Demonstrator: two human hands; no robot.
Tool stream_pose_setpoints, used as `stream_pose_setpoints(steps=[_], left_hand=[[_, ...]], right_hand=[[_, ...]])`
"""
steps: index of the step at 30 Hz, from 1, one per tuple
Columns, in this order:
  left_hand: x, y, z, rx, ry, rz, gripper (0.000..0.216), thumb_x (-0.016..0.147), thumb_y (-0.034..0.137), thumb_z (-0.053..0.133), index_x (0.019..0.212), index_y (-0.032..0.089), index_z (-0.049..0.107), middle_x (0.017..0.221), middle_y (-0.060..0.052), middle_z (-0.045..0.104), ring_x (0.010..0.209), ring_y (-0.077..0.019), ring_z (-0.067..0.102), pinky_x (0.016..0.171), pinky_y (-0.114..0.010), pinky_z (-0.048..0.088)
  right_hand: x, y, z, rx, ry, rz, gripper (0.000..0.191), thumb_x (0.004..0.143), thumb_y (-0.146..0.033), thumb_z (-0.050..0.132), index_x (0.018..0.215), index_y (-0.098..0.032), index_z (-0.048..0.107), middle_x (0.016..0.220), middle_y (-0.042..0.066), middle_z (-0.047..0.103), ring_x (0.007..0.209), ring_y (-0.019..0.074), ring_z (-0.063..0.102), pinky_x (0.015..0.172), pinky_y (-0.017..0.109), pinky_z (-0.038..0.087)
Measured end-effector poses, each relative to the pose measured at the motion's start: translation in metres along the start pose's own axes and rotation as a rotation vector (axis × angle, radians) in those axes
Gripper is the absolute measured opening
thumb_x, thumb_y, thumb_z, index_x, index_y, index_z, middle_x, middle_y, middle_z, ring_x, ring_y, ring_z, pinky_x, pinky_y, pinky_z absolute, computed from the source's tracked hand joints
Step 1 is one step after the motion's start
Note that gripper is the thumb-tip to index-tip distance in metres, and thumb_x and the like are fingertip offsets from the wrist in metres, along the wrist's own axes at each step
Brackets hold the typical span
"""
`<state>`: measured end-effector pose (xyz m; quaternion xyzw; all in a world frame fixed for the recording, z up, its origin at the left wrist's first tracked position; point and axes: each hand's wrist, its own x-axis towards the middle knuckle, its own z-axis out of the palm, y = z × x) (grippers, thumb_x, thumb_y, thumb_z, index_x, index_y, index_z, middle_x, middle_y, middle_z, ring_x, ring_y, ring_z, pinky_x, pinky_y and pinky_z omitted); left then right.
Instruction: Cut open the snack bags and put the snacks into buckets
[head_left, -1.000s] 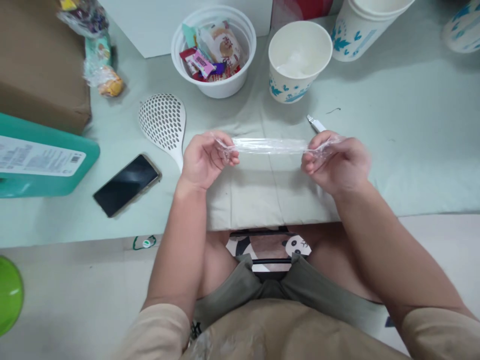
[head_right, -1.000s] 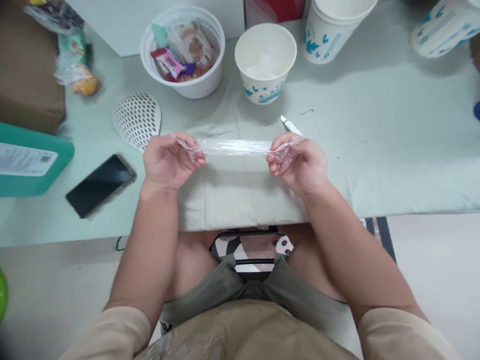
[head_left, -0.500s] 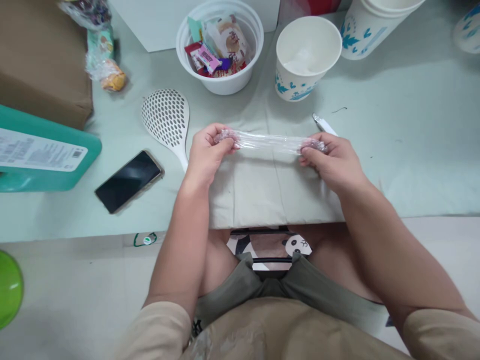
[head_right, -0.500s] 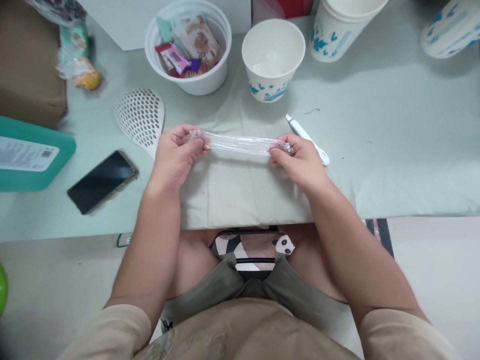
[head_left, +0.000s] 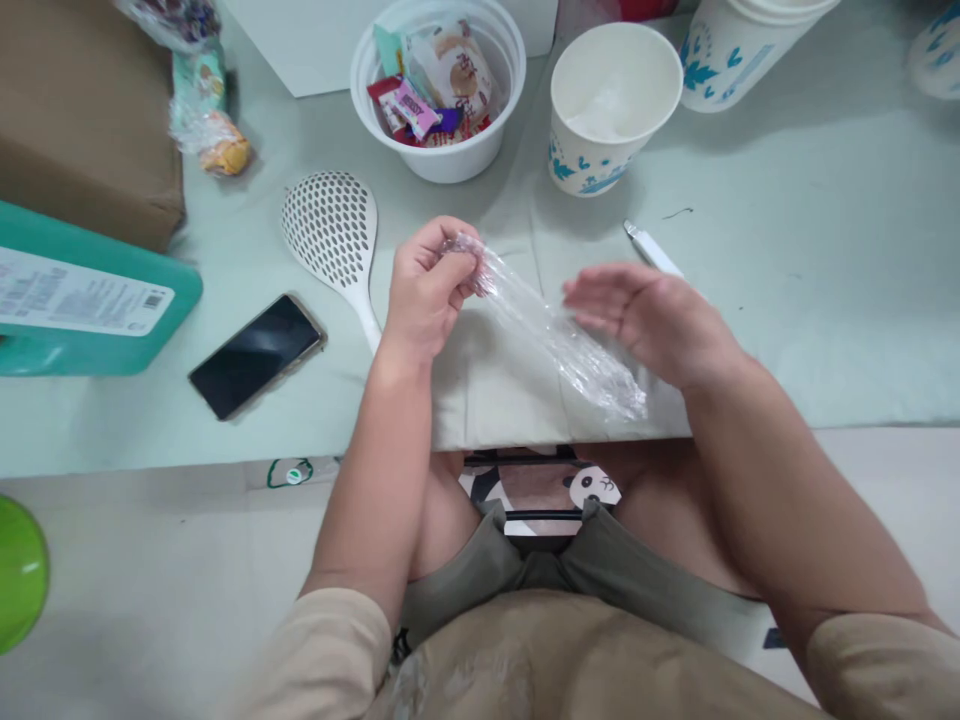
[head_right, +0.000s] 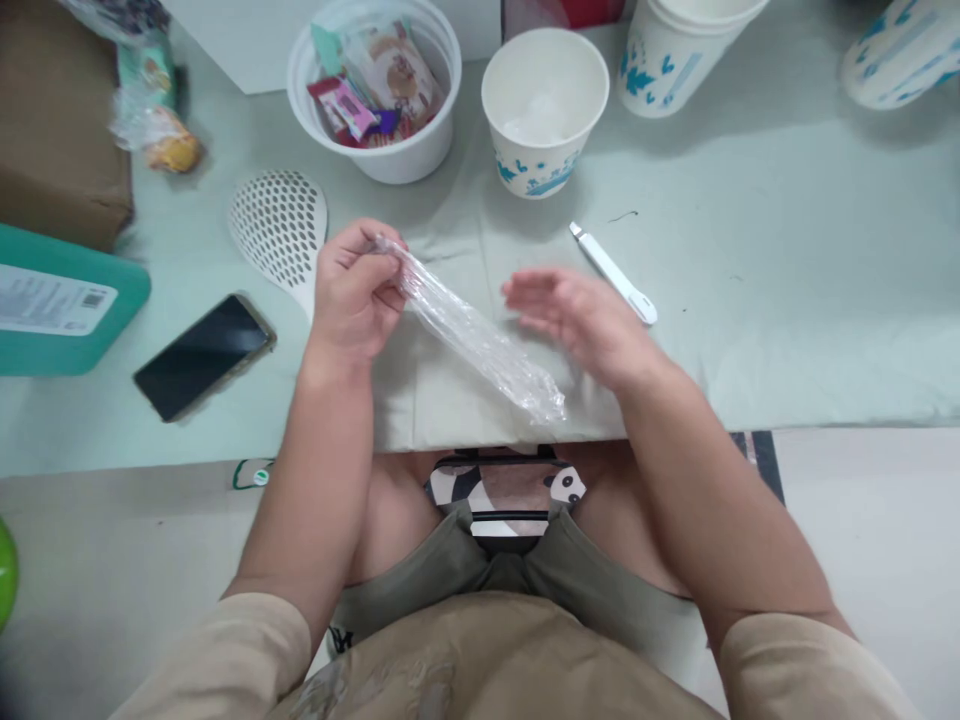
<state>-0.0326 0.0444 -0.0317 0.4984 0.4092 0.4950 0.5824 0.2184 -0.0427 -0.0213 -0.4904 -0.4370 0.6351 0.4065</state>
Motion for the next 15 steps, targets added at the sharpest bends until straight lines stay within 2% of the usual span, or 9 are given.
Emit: stream_pose_setpoints(steps=[2, 4, 6, 8, 10, 13, 15], left_hand=[[0.002, -0.004, 0.002, 0.044, 0.009, 0.014, 0.025, 0.081, 0.042, 0.082, 0.078, 0.024, 0.066, 0.064, 0.003, 0.053, 0.055, -0.0097, 0.057, 0.052, -0.023, 0.049], [0.003, -0.01, 0.001, 0.086, 0.033, 0.033, 0.025, 0.083, 0.044, 0.082, 0.088, 0.025, 0.067, 0.065, 0.003, 0.053, 0.057, -0.0108, 0.059, 0.053, -0.023, 0.048], [0.005, -0.015, -0.001, 0.119, 0.057, 0.044, 0.03, 0.084, 0.047, 0.082, 0.101, 0.028, 0.066, 0.065, 0.004, 0.053, 0.062, -0.0127, 0.063, 0.055, -0.024, 0.048], [0.005, -0.017, -0.001, 0.14, 0.08, 0.063, 0.039, 0.086, 0.051, 0.08, 0.115, 0.032, 0.061, 0.066, 0.005, 0.053, 0.066, -0.0141, 0.066, 0.059, -0.024, 0.049], [0.005, -0.018, 0.001, 0.157, 0.109, 0.116, 0.041, 0.091, 0.055, 0.074, 0.122, 0.034, 0.056, 0.066, 0.006, 0.052, 0.068, -0.0136, 0.066, 0.061, -0.024, 0.048], [0.005, -0.016, 0.005, 0.159, 0.09, 0.153, 0.021, 0.099, 0.049, 0.063, 0.102, 0.029, 0.061, 0.066, 0.005, 0.051, 0.06, -0.0103, 0.06, 0.057, -0.025, 0.045], [0.004, -0.015, 0.006, 0.141, -0.004, 0.076, 0.02, 0.099, 0.04, 0.06, 0.087, 0.026, 0.065, 0.067, 0.003, 0.055, 0.056, -0.0088, 0.056, 0.055, -0.026, 0.044]], right_hand=[[-0.003, -0.001, 0.008, 0.039, -0.275, 0.184, 0.071, 0.079, -0.073, 0.077, 0.124, -0.019, 0.069, 0.127, 0.015, 0.076, 0.109, 0.0281, 0.076, 0.09, 0.043, 0.064], [-0.007, -0.002, 0.016, 0.017, -0.508, 0.328, 0.07, 0.078, -0.066, 0.082, 0.123, -0.014, 0.071, 0.115, 0.014, 0.08, 0.094, 0.0224, 0.077, 0.084, 0.037, 0.063], [-0.009, -0.003, 0.021, -0.013, -0.622, 0.385, 0.059, 0.083, -0.061, 0.08, 0.116, -0.013, 0.073, 0.102, 0.01, 0.081, 0.087, 0.0167, 0.076, 0.083, 0.031, 0.061], [-0.01, -0.005, 0.024, -0.011, -0.644, 0.369, 0.051, 0.089, -0.06, 0.075, 0.109, -0.013, 0.076, 0.093, 0.007, 0.08, 0.082, 0.0137, 0.074, 0.08, 0.028, 0.06], [-0.011, -0.007, 0.025, 0.016, -0.609, 0.304, 0.05, 0.091, -0.061, 0.072, 0.108, -0.014, 0.076, 0.083, 0.004, 0.078, 0.075, 0.0126, 0.071, 0.074, 0.027, 0.058], [-0.014, -0.009, 0.027, 0.067, -0.489, 0.142, 0.05, 0.092, -0.062, 0.071, 0.112, -0.017, 0.075, 0.067, -0.001, 0.069, 0.064, 0.0118, 0.064, 0.067, 0.028, 0.054], [-0.016, -0.011, 0.027, 0.086, -0.381, 0.055, 0.053, 0.09, -0.066, 0.071, 0.117, -0.02, 0.074, 0.06, -0.004, 0.063, 0.058, 0.0121, 0.059, 0.063, 0.03, 0.05]])
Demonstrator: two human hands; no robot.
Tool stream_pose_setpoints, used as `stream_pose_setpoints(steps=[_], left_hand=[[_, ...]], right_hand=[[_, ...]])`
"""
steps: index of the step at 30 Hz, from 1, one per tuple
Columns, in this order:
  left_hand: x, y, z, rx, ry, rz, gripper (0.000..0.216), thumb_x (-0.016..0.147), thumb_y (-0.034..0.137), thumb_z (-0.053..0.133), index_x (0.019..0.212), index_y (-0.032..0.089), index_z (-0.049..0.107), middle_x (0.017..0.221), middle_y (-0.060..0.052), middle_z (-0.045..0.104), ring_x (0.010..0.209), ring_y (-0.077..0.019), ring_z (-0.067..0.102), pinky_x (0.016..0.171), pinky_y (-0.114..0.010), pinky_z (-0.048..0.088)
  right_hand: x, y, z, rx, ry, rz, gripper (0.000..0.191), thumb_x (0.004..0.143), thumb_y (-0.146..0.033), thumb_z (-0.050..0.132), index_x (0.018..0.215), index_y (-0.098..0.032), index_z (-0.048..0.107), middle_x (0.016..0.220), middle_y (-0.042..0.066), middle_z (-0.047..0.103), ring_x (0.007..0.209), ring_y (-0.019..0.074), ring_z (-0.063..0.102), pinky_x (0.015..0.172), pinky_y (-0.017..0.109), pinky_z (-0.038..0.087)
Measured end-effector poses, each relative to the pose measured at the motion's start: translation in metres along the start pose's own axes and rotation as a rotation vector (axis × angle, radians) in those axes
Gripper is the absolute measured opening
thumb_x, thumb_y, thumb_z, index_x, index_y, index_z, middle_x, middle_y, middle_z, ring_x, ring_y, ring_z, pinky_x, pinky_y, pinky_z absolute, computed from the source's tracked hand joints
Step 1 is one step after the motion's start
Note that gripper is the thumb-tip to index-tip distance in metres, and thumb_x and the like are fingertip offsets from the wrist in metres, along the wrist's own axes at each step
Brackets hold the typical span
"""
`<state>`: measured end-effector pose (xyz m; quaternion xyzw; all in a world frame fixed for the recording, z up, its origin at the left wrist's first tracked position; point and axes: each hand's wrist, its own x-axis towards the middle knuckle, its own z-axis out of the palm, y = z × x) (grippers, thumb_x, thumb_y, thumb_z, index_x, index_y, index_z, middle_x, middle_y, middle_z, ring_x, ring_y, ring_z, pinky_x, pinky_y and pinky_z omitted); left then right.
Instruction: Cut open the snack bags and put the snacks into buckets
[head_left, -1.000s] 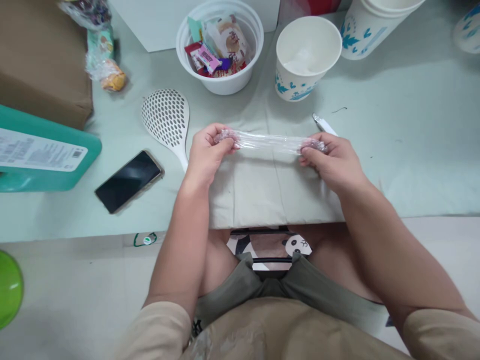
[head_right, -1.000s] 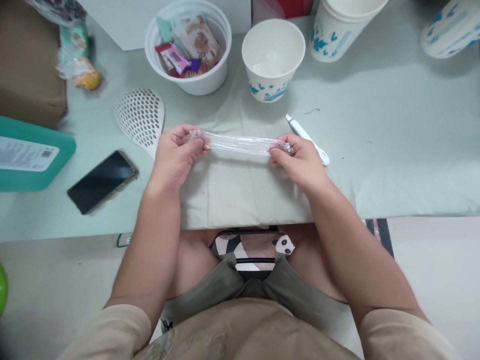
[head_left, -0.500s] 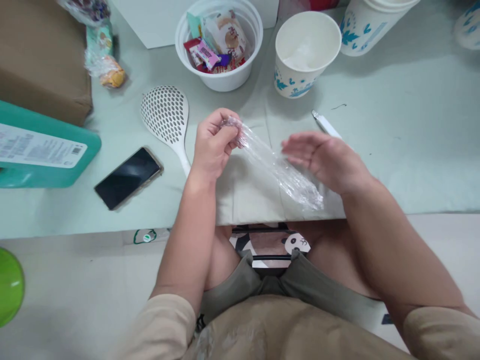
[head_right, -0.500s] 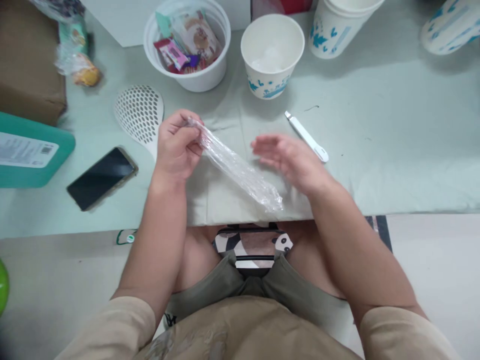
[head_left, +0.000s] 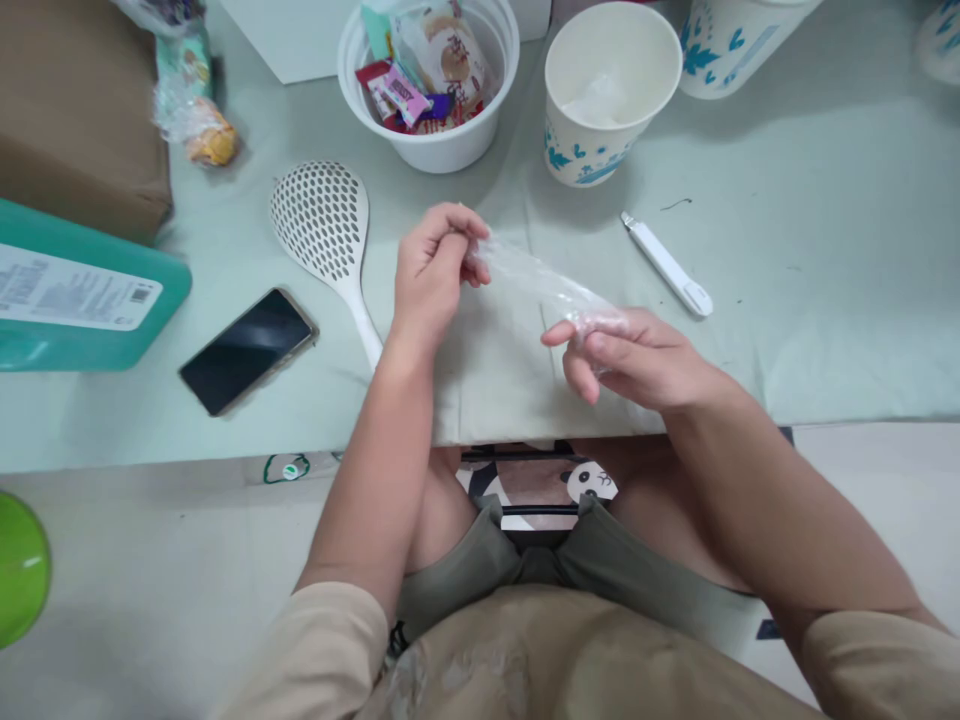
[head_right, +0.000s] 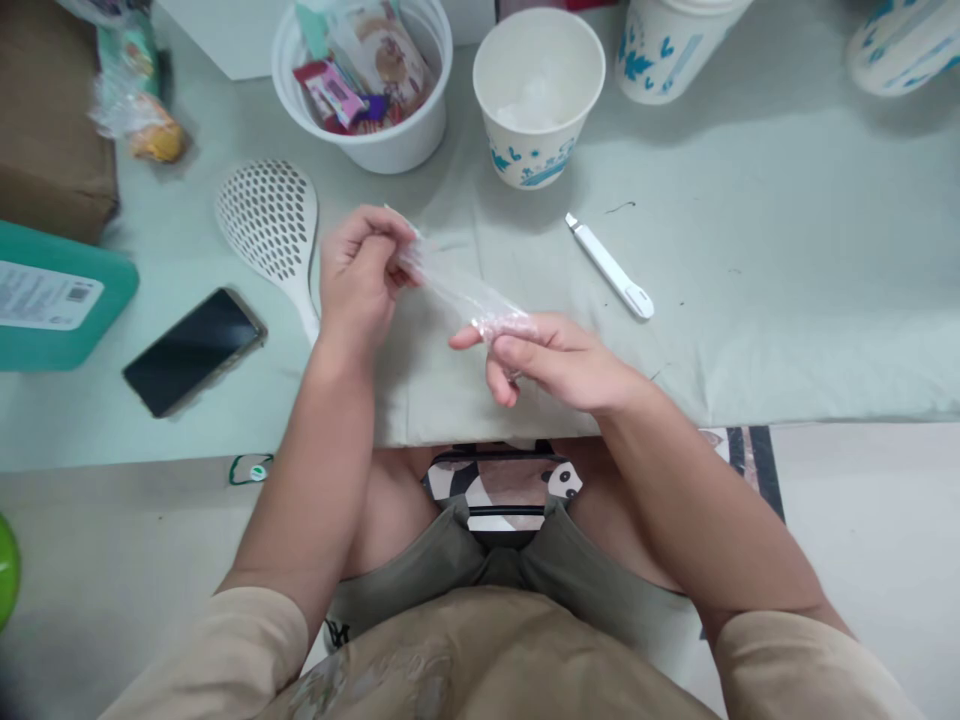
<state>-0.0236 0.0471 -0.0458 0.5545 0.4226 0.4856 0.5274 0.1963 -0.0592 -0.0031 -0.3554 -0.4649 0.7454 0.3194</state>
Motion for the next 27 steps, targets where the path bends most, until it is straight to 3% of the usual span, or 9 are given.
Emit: stream_pose_setpoints(steps=[3, 6, 9, 11, 15, 18, 22, 24, 27], left_hand=[[-0.004, -0.002, 0.001, 0.035, -0.218, -0.071, 0.01, 0.09, 0.036, 0.072, 0.094, 0.027, 0.074, 0.076, 0.002, 0.066, 0.062, -0.0102, 0.059, 0.062, -0.029, 0.049], [-0.01, 0.001, 0.006, 0.186, -0.39, -0.051, 0.028, 0.079, 0.043, 0.085, 0.098, 0.025, 0.077, 0.074, 0.002, 0.062, 0.061, -0.0114, 0.056, 0.061, -0.03, 0.047], [-0.016, 0.013, 0.013, 0.312, -0.434, -0.012, 0.026, 0.083, 0.048, 0.082, 0.079, 0.023, 0.078, 0.069, 0.001, 0.055, 0.063, -0.0121, 0.052, 0.063, -0.03, 0.046], [-0.018, 0.024, 0.016, 0.324, -0.459, 0.001, 0.031, 0.083, 0.051, 0.082, 0.07, 0.024, 0.078, 0.071, 0.0, 0.053, 0.068, -0.0131, 0.052, 0.071, -0.032, 0.05], [-0.021, 0.038, 0.019, 0.197, -0.541, -0.073, 0.032, 0.076, 0.058, 0.087, 0.068, 0.027, 0.081, 0.081, -0.002, 0.057, 0.087, -0.0172, 0.058, 0.09, -0.037, 0.055], [-0.021, 0.038, 0.022, 0.083, -0.477, -0.07, 0.029, 0.072, 0.055, 0.091, 0.069, 0.028, 0.082, 0.1, -0.005, 0.066, 0.109, -0.0227, 0.064, 0.097, -0.039, 0.056], [-0.019, 0.033, 0.026, 0.038, -0.328, -0.027, 0.03, 0.079, 0.055, 0.085, 0.072, 0.027, 0.08, 0.126, -0.004, 0.072, 0.122, -0.0276, 0.067, 0.094, -0.044, 0.06], [-0.019, 0.031, 0.028, 0.016, -0.329, -0.078, 0.035, 0.085, 0.06, 0.078, 0.079, 0.026, 0.081, 0.119, -0.005, 0.077, 0.114, -0.0273, 0.072, 0.086, -0.041, 0.061], [-0.02, 0.027, 0.028, 0.0, -0.389, -0.18, 0.04, 0.094, 0.06, 0.067, 0.09, 0.024, 0.082, 0.097, -0.005, 0.079, 0.094, -0.0223, 0.075, 0.076, -0.035, 0.059]], right_hand=[[-0.003, -0.003, -0.002, -0.025, 0.129, -0.053, 0.058, 0.089, -0.069, 0.067, 0.128, -0.026, 0.07, 0.057, -0.005, 0.057, 0.054, 0.0133, 0.056, 0.058, 0.031, 0.046], [-0.006, -0.008, -0.008, -0.039, 0.22, -0.091, 0.066, 0.09, -0.067, 0.064, 0.144, -0.031, 0.057, 0.06, -0.006, 0.059, 0.05, 0.0136, 0.055, 0.051, 0.029, 0.039], [-0.006, -0.012, -0.016, -0.071, 0.379, -0.099, 0.082, 0.089, -0.066, 0.063, 0.159, -0.032, 0.039, 0.065, -0.006, 0.063, 0.049, 0.0143, 0.054, 0.046, 0.028, 0.033], [-0.004, -0.01, -0.021, -0.183, 0.494, -0.07, 0.084, 0.092, -0.062, 0.061, 0.164, -0.03, 0.033, 0.069, -0.004, 0.065, 0.05, 0.0145, 0.053, 0.049, 0.029, 0.037], [0.001, 0.003, -0.026, -0.636, 0.608, -0.101, 0.066, 0.098, -0.04, 0.056, 0.162, -0.029, 0.044, 0.073, -0.002, 0.068, 0.059, 0.0171, 0.057, 0.068, 0.033, 0.049], [0.004, 0.011, -0.025, -0.911, 0.569, -0.114, 0.053, 0.096, -0.032, 0.055, 0.148, -0.027, 0.062, 0.073, 0.002, 0.069, 0.066, 0.0215, 0.059, 0.075, 0.036, 0.048], [0.007, 0.009, -0.013, -1.019, 0.237, -0.075, 0.035, 0.095, -0.028, 0.046, 0.11, -0.021, 0.077, 0.065, 0.003, 0.064, 0.061, 0.0194, 0.054, 0.067, 0.033, 0.039], [0.007, 0.006, -0.005, -0.967, 0.097, -0.077, 0.034, 0.095, -0.029, 0.044, 0.1, -0.021, 0.076, 0.065, 0.001, 0.063, 0.06, 0.0169, 0.053, 0.066, 0.031, 0.038], [0.005, 0.002, 0.0, -0.838, 0.07, -0.094, 0.028, 0.092, -0.027, 0.044, 0.089, -0.021, 0.072, 0.067, 0.0, 0.064, 0.062, 0.0149, 0.055, 0.068, 0.029, 0.04]])
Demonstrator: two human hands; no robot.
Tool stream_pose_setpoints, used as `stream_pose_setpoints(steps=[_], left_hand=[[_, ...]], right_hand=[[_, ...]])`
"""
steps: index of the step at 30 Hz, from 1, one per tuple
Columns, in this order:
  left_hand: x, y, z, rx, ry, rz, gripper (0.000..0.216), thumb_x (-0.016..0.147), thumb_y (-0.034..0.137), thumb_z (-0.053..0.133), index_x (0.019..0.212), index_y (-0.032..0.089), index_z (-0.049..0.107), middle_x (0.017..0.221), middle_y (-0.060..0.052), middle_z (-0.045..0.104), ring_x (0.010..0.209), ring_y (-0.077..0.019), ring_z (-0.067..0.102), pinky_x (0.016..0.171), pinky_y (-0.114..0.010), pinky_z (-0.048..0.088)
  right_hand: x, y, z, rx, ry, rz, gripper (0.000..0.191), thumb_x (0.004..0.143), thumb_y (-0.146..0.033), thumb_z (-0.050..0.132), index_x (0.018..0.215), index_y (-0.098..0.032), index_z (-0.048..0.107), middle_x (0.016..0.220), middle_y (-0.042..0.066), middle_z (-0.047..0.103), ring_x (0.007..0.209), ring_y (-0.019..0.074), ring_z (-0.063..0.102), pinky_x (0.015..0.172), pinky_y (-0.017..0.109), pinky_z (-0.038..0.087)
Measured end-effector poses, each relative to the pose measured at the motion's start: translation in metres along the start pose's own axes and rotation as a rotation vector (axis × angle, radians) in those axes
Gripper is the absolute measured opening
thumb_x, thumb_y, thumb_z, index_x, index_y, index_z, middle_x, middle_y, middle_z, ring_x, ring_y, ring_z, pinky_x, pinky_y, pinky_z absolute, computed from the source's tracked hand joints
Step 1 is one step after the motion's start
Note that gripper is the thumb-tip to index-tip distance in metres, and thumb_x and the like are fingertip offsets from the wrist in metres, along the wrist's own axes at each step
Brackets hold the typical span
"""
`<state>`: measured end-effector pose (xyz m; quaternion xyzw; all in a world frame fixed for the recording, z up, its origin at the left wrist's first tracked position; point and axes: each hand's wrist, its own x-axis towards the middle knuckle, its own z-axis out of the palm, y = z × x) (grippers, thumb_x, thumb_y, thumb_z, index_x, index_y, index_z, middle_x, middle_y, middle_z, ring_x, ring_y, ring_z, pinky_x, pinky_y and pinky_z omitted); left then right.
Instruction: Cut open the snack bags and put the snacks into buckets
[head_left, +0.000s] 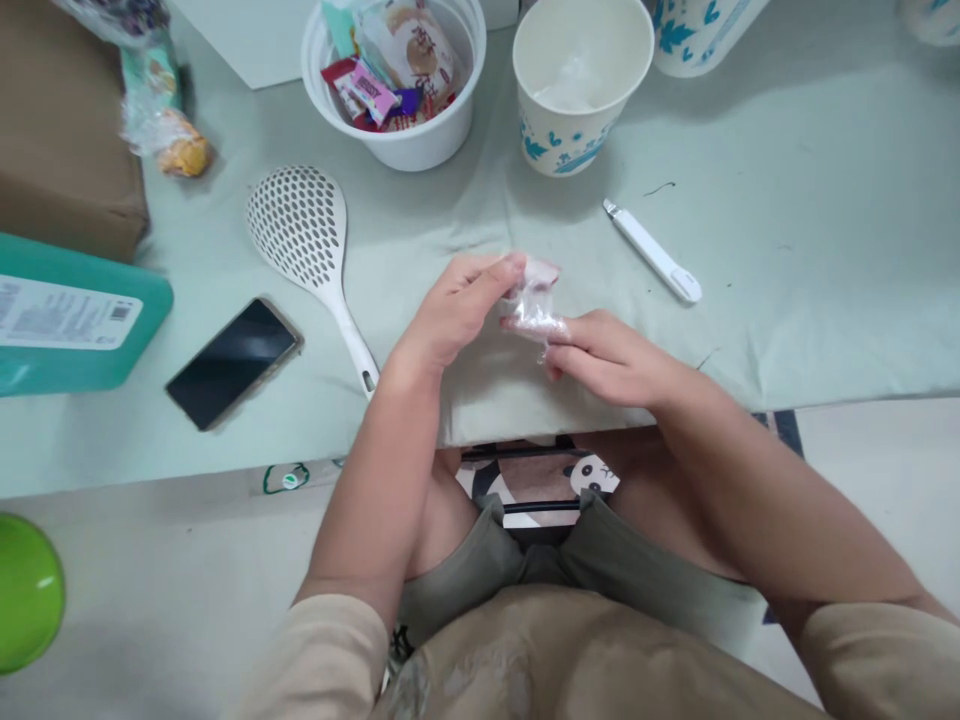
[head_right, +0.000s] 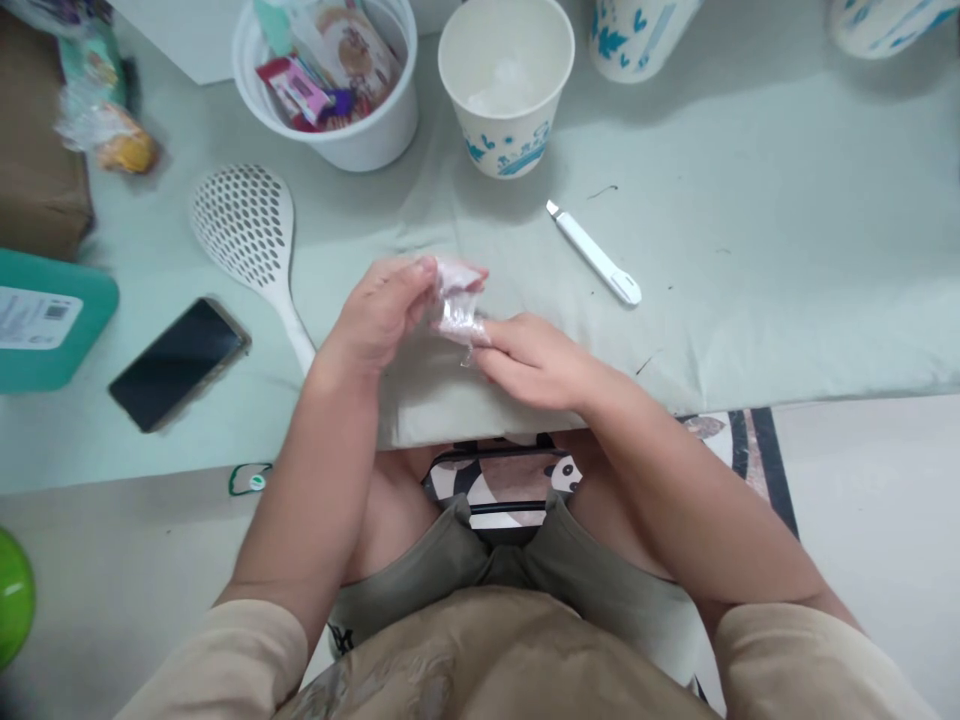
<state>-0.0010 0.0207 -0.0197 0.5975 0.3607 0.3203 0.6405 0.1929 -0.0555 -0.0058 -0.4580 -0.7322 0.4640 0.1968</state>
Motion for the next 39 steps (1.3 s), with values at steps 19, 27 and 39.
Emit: stream_pose_setpoints(steps=[19, 27, 39], left_hand=[[-0.003, 0.005, 0.011, 0.057, -0.127, 0.018, 0.063, 0.081, 0.078, 0.069, 0.055, 0.021, 0.064, 0.052, 0.0, 0.043, 0.06, -0.0153, 0.053, 0.057, -0.033, 0.041], [0.003, -0.005, 0.016, 0.151, -0.099, 0.143, 0.052, 0.079, 0.067, 0.08, 0.115, 0.029, 0.081, 0.118, -0.009, 0.072, 0.103, -0.0215, 0.071, 0.08, -0.031, 0.058], [0.003, -0.007, 0.01, 0.153, -0.087, 0.07, 0.052, 0.087, 0.067, 0.072, 0.102, 0.018, 0.081, 0.096, -0.007, 0.083, 0.088, -0.0175, 0.076, 0.081, -0.027, 0.058]], right_hand=[[0.002, 0.004, 0.001, -0.004, 0.299, 0.161, 0.019, 0.079, -0.022, 0.051, 0.08, -0.021, 0.07, 0.063, 0.002, 0.059, 0.062, 0.0185, 0.053, 0.066, 0.034, 0.041], [0.005, 0.004, 0.002, 0.68, 0.25, 0.261, 0.021, 0.085, -0.025, 0.054, 0.065, -0.02, 0.058, 0.063, 0.001, 0.057, 0.055, 0.0115, 0.044, 0.055, 0.028, 0.036], [0.011, 0.005, 0.007, 0.552, 0.206, 0.197, 0.029, 0.093, -0.037, 0.058, 0.069, -0.021, 0.055, 0.061, -0.002, 0.053, 0.056, 0.0111, 0.047, 0.058, 0.027, 0.037]])
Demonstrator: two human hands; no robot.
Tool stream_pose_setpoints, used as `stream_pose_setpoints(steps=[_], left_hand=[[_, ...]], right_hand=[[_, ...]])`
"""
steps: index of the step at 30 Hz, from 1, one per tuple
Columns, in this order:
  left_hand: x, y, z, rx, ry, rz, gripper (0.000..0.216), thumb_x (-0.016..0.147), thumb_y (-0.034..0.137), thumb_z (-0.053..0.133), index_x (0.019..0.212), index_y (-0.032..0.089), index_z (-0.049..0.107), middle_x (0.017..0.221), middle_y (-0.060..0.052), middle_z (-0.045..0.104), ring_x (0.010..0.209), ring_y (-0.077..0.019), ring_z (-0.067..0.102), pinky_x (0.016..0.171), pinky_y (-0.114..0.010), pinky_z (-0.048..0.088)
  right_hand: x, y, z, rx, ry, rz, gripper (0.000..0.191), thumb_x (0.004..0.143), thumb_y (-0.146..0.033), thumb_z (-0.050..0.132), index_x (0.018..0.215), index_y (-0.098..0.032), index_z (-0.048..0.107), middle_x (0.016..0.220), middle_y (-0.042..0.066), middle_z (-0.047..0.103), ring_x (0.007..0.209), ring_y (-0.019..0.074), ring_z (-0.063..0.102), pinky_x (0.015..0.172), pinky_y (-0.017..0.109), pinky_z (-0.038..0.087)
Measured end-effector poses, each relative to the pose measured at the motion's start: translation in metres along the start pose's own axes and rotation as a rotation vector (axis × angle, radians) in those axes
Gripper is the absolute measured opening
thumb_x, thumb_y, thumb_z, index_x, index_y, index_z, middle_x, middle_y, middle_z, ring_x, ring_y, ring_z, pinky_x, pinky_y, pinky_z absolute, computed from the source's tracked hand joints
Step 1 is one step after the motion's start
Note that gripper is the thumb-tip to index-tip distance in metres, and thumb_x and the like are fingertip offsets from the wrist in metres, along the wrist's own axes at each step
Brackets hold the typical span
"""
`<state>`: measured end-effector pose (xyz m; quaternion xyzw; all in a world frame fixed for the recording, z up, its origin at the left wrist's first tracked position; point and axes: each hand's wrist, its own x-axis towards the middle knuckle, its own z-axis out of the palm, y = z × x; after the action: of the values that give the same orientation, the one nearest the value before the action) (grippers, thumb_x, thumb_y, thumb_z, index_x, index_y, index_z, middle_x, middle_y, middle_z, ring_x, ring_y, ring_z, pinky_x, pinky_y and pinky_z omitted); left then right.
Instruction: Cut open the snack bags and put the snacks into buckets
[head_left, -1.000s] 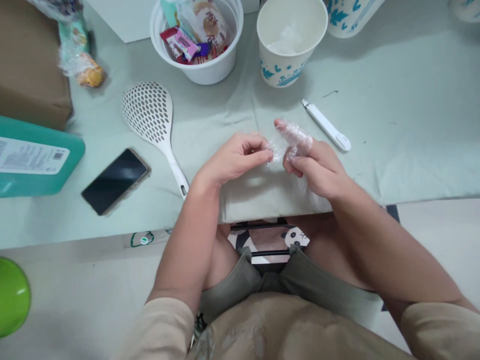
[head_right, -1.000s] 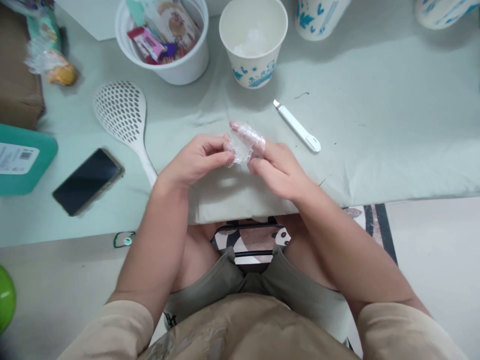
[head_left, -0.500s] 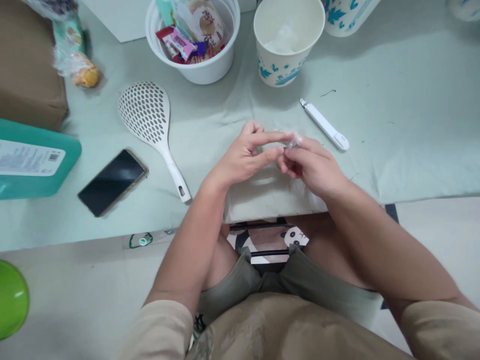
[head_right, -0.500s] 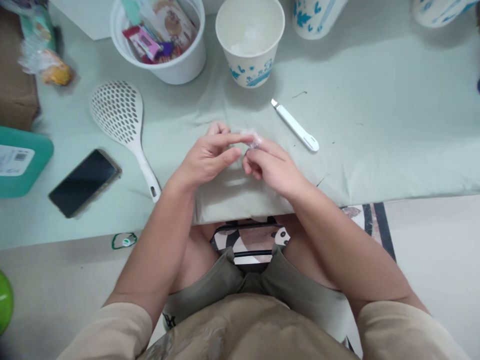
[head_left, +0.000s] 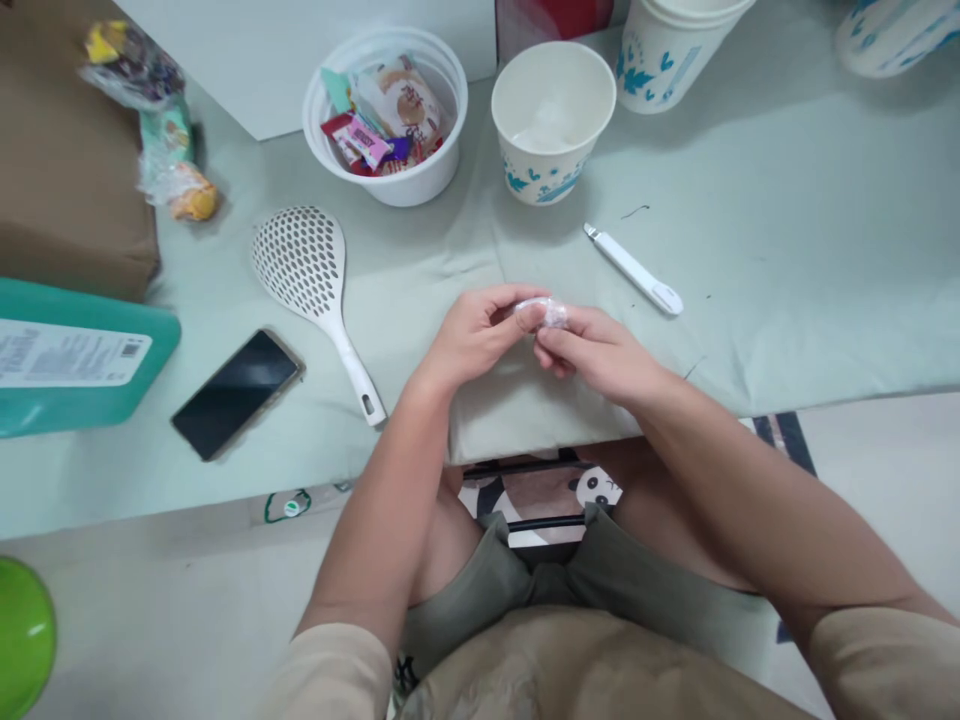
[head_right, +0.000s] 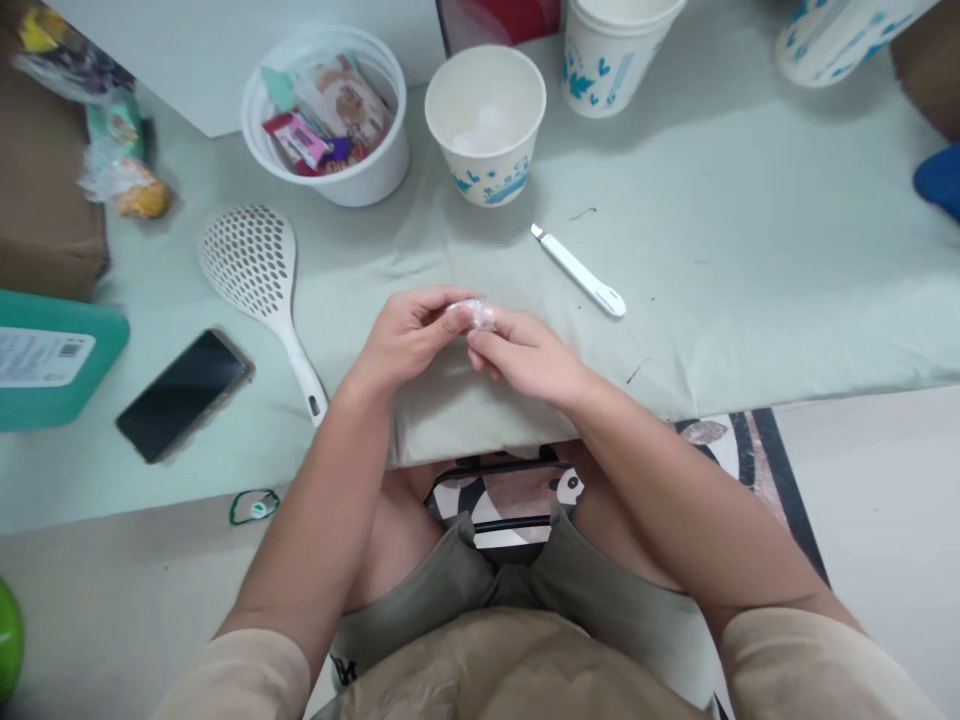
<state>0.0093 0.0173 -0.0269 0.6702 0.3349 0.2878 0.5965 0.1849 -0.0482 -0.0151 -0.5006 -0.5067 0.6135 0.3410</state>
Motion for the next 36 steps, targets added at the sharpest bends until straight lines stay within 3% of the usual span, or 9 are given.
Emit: stream_pose_setpoints(steps=[3, 6, 11, 16, 19, 22, 27, 33, 36], left_hand=[[0.001, -0.001, -0.003, -0.047, 0.07, -0.001, 0.052, 0.085, 0.069, 0.073, 0.098, 0.019, 0.081, 0.096, -0.006, 0.082, 0.087, -0.0166, 0.074, 0.081, -0.028, 0.058], [0.001, -0.003, -0.004, -0.143, 0.079, -0.052, 0.054, 0.082, 0.071, 0.074, 0.097, 0.019, 0.08, 0.092, -0.006, 0.079, 0.08, -0.0147, 0.072, 0.077, -0.027, 0.059], [0.0, -0.001, 0.0, -0.375, -0.034, -0.155, 0.055, 0.08, 0.073, 0.075, 0.086, 0.018, 0.076, 0.086, -0.005, 0.075, 0.075, -0.014, 0.071, 0.073, -0.027, 0.061], [-0.002, 0.004, 0.006, -0.484, -0.022, -0.254, 0.049, 0.085, 0.064, 0.076, 0.091, 0.016, 0.077, 0.087, -0.003, 0.073, 0.071, -0.0107, 0.067, 0.073, -0.025, 0.06], [-0.002, 0.004, 0.01, -0.502, -0.035, -0.295, 0.042, 0.091, 0.057, 0.073, 0.096, 0.015, 0.078, 0.085, -0.003, 0.072, 0.07, -0.0097, 0.065, 0.07, -0.023, 0.056], [-0.001, 0.004, 0.012, -0.465, -0.033, -0.318, 0.035, 0.097, 0.049, 0.068, 0.093, 0.015, 0.077, 0.078, -0.001, 0.067, 0.065, -0.0086, 0.058, 0.067, -0.022, 0.052], [-0.001, 0.006, 0.015, -0.458, -0.012, -0.276, 0.028, 0.1, 0.039, 0.066, 0.085, 0.017, 0.075, 0.075, 0.0, 0.061, 0.064, -0.0084, 0.053, 0.062, -0.02, 0.045], [-0.001, 0.004, 0.013, -0.533, 0.053, -0.321, 0.019, 0.1, 0.038, 0.065, 0.103, 0.021, 0.074, 0.087, -0.001, 0.069, 0.073, -0.0102, 0.065, 0.07, -0.022, 0.053], [0.001, -0.001, 0.012, -0.49, 0.158, -0.24, 0.017, 0.091, 0.032, 0.077, 0.106, 0.023, 0.074, 0.1, 0.0, 0.073, 0.081, -0.0097, 0.07, 0.073, -0.02, 0.054]], right_hand=[[-0.001, 0.001, 0.0, 0.05, 0.09, -0.109, 0.028, 0.09, -0.049, 0.067, 0.085, -0.022, 0.06, 0.068, -0.003, 0.058, 0.058, 0.0111, 0.051, 0.058, 0.027, 0.04], [-0.002, 0.0, 0.002, 0.019, 0.29, -0.161, 0.025, 0.088, -0.044, 0.072, 0.096, -0.023, 0.064, 0.071, -0.003, 0.06, 0.061, 0.0114, 0.053, 0.059, 0.026, 0.042], [0.0, 0.001, 0.007, -0.084, 0.432, -0.221, 0.019, 0.089, -0.039, 0.07, 0.086, -0.022, 0.065, 0.078, 0.001, 0.066, 0.071, 0.0127, 0.06, 0.064, 0.026, 0.048], [0.008, 0.016, 0.009, -0.143, 0.558, -0.334, 0.013, 0.086, -0.034, 0.069, 0.085, -0.022, 0.063, 0.074, -0.002, 0.062, 0.068, 0.0122, 0.057, 0.058, 0.025, 0.047], [0.012, 0.021, 0.005, -0.275, 0.561, -0.424, 0.02, 0.08, -0.026, 0.071, 0.099, -0.024, 0.065, 0.086, 0.0, 0.064, 0.074, 0.0128, 0.059, 0.056, 0.024, 0.046], [0.011, 0.019, 0.002, -0.413, 0.482, -0.487, 0.031, 0.079, -0.025, 0.069, 0.11, -0.024, 0.069, 0.101, 0.004, 0.069, 0.08, 0.0146, 0.063, 0.057, 0.025, 0.048], [0.008, 0.014, 0.003, -0.448, 0.383, -0.436, 0.031, 0.079, -0.026, 0.068, 0.109, -0.022, 0.07, 0.094, 0.003, 0.072, 0.078, 0.0162, 0.064, 0.059, 0.026, 0.05], [0.016, 0.02, 0.004, -0.387, 0.543, -0.465, 0.012, 0.076, -0.018, 0.066, 0.087, -0.022, 0.067, 0.08, 0.0, 0.07, 0.071, 0.0141, 0.063, 0.061, 0.027, 0.051], [0.021, 0.024, 0.003, -0.37, 0.684, -0.53, 0.008, 0.08, -0.018, 0.065, 0.086, -0.023, 0.062, 0.077, -0.002, 0.065, 0.069, 0.0139, 0.062, 0.063, 0.029, 0.053]])
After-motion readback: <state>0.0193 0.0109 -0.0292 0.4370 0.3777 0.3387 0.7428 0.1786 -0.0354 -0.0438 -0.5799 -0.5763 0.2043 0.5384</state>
